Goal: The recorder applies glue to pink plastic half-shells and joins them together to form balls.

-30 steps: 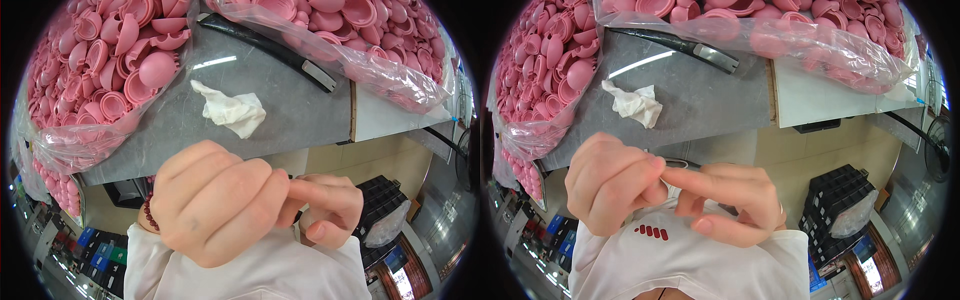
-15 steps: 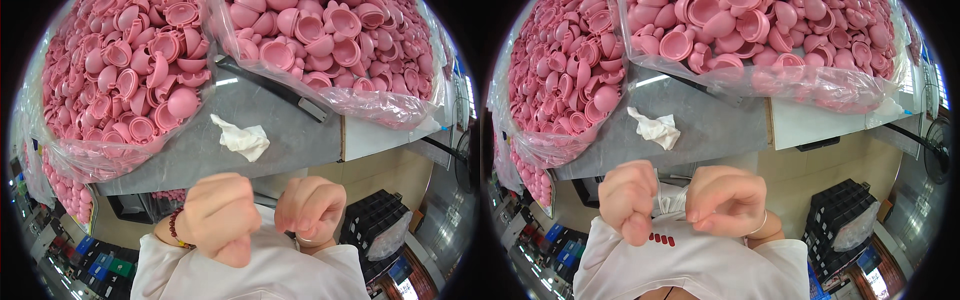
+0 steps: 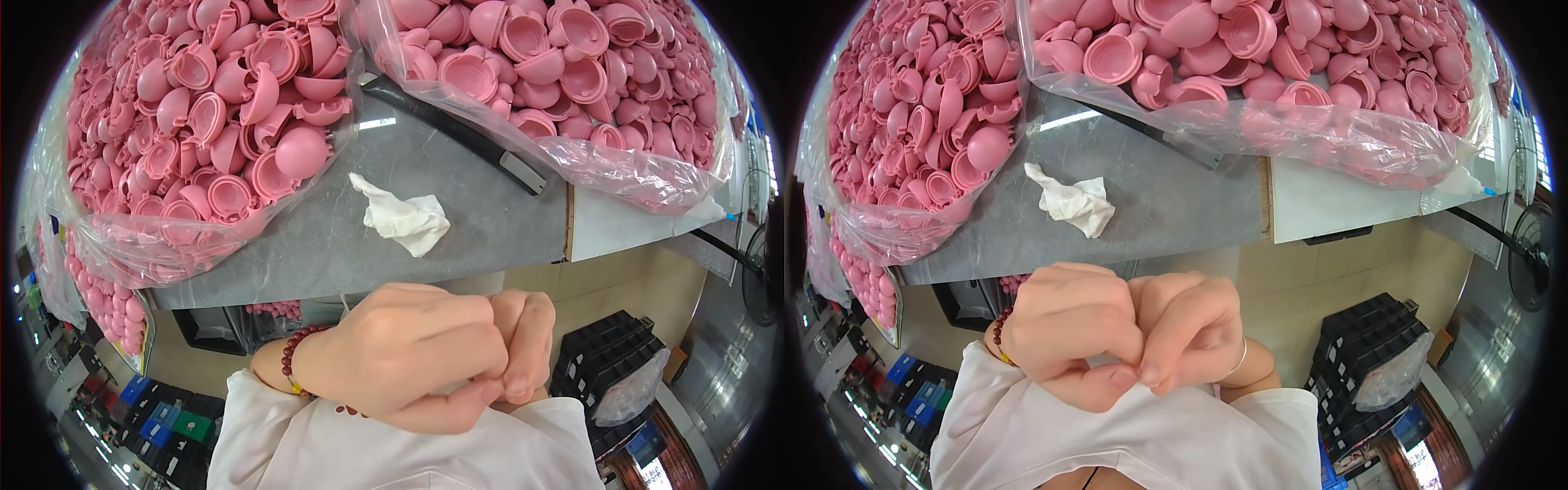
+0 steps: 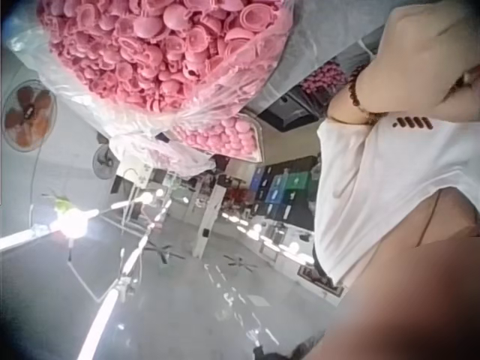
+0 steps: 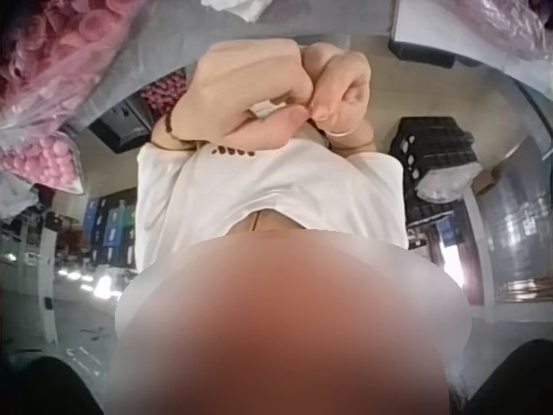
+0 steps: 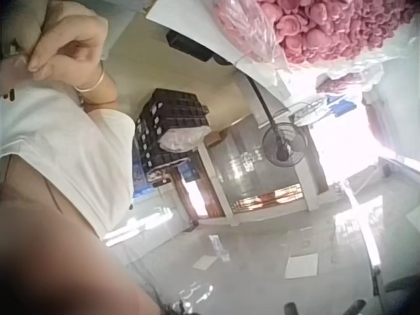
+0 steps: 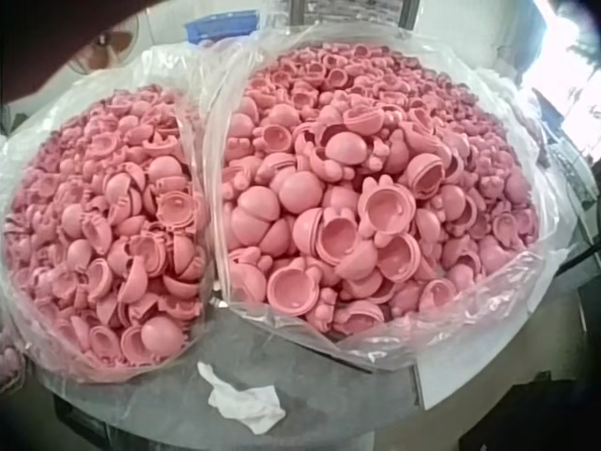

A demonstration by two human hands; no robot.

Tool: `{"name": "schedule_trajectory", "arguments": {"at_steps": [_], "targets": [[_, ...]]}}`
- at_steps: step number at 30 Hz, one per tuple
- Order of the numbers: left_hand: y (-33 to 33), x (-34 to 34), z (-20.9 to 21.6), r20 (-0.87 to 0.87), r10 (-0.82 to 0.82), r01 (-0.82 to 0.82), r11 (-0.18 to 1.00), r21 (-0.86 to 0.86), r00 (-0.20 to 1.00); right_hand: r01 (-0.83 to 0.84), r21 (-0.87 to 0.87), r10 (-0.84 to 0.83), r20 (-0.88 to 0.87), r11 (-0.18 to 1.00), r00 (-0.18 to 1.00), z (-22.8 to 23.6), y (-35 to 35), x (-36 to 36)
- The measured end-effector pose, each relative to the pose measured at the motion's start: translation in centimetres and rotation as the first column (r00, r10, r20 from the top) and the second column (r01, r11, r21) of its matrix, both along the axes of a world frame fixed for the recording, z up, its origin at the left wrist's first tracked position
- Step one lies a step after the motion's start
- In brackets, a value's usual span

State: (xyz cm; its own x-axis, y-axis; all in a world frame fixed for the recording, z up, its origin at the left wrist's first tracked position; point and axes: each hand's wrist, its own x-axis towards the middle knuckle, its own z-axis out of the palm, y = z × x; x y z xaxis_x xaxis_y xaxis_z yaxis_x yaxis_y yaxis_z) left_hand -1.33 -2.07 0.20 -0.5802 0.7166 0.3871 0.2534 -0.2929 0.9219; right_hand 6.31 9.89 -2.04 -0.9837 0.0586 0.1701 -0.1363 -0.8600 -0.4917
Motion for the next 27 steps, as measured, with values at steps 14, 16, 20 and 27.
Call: {"name": "schedule_trajectory", "arguments": {"at_steps": [14, 16, 20, 27], "targets": [[0.1, -0.2, 0.1, 0.281, -0.12, 0.125, 0.992, -0.002, 0.952, -0.023, -0.049, 0.029, 0.141, 0.999, 0.99, 0.1, 0.8, 0.8], [0.0, -0.2, 0.0, 0.285, -0.118, 0.123, 0.992, -0.002, 0.951, -0.029, -0.03, 0.033, 0.137, 0.999, 0.99, 0.0, 0.9, 0.7], [0.1, -0.1, -0.1, 0.289, -0.106, 0.106, 0.994, 0.016, 0.952, -0.029, -0.004, 0.03, 0.125, 1.0, 0.992, -0.2, 0.9, 0.8], [-0.1, 0.3, 0.0, 0.282, -0.086, 0.079, 0.996, 0.035, 0.956, 0.047, 0.141, -0.052, 0.037, 0.989, 0.998, 0.4, 0.7, 0.4]]}}
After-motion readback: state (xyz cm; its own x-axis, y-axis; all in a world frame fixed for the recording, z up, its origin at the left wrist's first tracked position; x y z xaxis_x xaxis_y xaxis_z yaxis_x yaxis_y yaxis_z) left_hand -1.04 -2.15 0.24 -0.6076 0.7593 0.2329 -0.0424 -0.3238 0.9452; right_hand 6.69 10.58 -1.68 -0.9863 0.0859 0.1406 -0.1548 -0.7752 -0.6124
